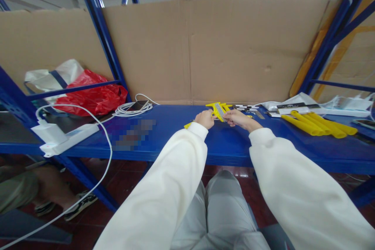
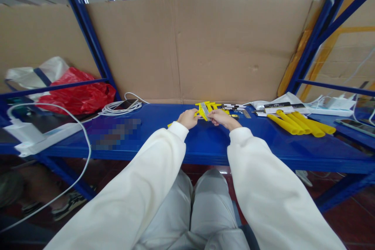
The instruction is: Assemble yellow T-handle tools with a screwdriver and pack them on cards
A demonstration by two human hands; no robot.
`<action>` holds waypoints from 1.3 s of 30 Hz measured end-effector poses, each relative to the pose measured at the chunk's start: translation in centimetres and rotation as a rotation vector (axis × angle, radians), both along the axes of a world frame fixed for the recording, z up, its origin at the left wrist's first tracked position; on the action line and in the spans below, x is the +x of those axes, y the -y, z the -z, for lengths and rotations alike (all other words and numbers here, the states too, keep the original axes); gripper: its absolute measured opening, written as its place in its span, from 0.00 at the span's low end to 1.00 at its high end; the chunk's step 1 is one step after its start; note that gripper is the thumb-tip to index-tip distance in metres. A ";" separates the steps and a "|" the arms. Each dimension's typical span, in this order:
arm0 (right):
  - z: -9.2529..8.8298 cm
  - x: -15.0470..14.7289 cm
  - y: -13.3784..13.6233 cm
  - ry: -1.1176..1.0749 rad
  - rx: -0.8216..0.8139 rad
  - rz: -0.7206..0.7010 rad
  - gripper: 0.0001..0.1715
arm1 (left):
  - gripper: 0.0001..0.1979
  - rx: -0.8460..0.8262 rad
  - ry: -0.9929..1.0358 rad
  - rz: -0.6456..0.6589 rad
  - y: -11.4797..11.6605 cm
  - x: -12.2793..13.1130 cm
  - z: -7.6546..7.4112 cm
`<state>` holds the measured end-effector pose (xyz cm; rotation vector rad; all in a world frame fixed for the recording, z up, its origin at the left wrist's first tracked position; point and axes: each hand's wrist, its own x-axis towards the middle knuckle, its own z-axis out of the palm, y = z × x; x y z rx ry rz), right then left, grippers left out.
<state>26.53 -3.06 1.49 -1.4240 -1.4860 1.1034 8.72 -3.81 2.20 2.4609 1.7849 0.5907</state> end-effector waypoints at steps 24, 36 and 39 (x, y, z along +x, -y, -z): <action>-0.6 0.9 0.6 -0.074 -0.144 -0.072 0.13 | 0.28 0.020 -0.213 0.171 0.3 0.0 0.3; -0.8 0.4 0.8 -0.087 -0.165 -0.001 0.13 | 0.27 0.042 -0.192 0.177 0.3 0.2 0.4; -0.6 0.6 0.2 -0.142 -0.158 -0.011 0.13 | 0.26 0.048 -0.181 0.173 0.5 0.3 0.3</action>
